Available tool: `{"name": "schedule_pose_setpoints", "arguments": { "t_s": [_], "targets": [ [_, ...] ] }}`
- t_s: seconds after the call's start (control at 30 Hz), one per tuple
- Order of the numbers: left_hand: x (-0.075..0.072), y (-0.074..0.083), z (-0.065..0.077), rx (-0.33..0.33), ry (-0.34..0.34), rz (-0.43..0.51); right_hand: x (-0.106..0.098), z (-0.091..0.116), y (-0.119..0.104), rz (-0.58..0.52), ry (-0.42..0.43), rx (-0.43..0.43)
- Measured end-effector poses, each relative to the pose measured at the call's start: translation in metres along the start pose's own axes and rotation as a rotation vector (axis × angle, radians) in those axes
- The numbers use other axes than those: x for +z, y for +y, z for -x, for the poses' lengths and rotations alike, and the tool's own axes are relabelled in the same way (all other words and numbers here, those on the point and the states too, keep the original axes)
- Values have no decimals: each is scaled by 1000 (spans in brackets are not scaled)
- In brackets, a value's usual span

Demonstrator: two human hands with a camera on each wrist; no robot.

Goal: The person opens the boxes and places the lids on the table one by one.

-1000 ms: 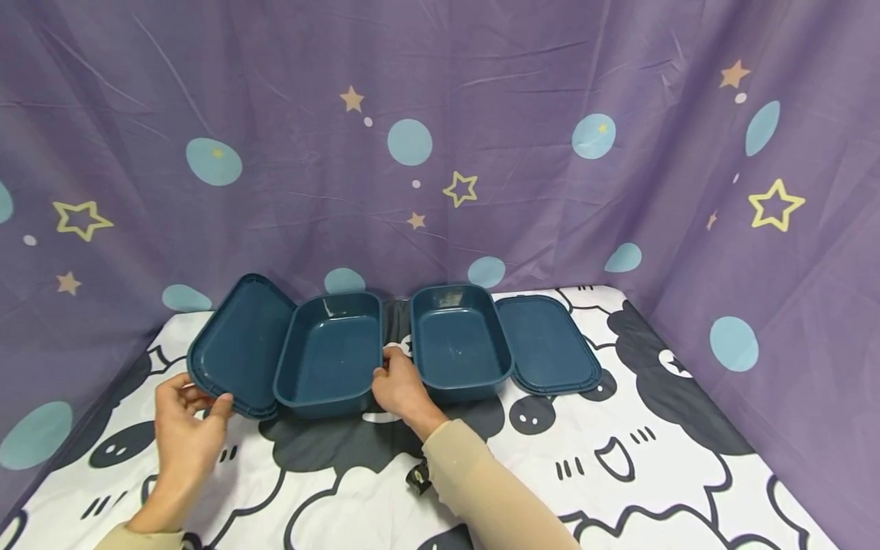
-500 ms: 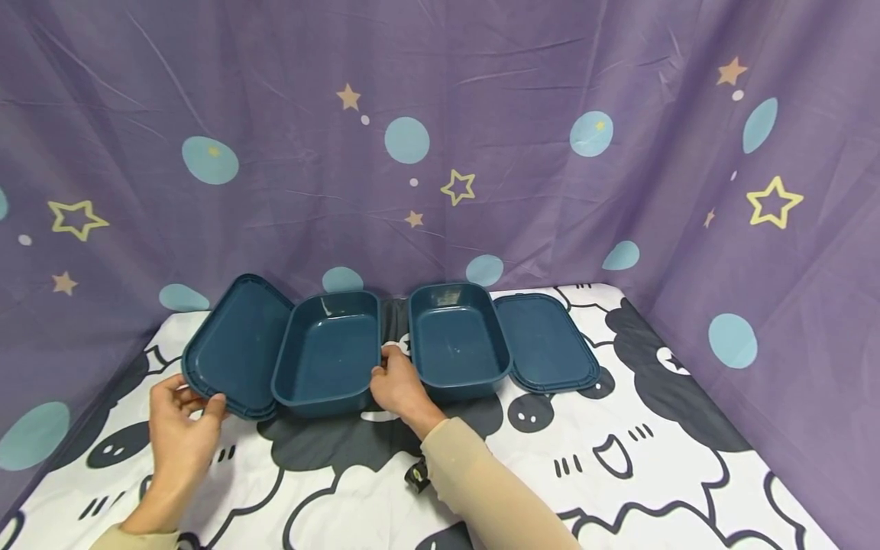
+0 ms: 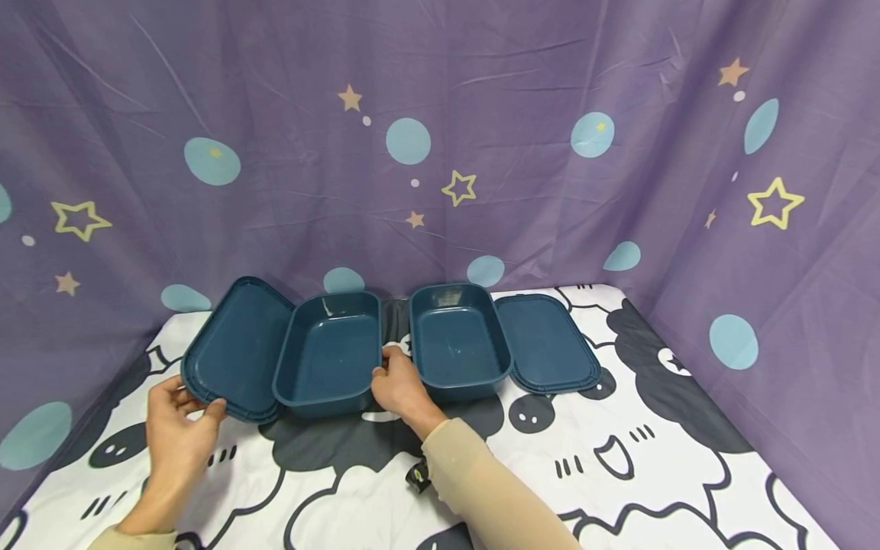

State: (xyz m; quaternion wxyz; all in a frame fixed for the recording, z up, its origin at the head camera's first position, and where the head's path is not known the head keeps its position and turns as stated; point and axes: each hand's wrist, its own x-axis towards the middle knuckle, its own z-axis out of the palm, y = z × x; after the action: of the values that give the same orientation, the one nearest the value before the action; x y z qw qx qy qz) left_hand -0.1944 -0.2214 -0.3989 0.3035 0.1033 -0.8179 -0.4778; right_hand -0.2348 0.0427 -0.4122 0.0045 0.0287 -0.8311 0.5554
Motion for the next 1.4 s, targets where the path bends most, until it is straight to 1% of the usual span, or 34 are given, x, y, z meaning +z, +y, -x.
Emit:
{"name": "schedule_pose_setpoints", "arguments": {
  "t_s": [0.47, 0.77, 1.23, 1.33, 1.4],
  "targets": [
    [-4, -1, -4, -59, -4, -43, 0, 0, 1, 14, 0, 0],
    [-6, -5, -7, -83, 2, -44, 0, 0, 0, 2, -2, -1],
    [-9, -6, -11, -167, 4, -49, 0, 1, -1, 7, -5, 6],
    [-6, -16, -15, -180, 15, -52, 0, 1, -1, 4, -7, 7],
    [-3, -31, -20, -180, 22, -57, 0, 1, -1, 2, -8, 7]
  ]
}}
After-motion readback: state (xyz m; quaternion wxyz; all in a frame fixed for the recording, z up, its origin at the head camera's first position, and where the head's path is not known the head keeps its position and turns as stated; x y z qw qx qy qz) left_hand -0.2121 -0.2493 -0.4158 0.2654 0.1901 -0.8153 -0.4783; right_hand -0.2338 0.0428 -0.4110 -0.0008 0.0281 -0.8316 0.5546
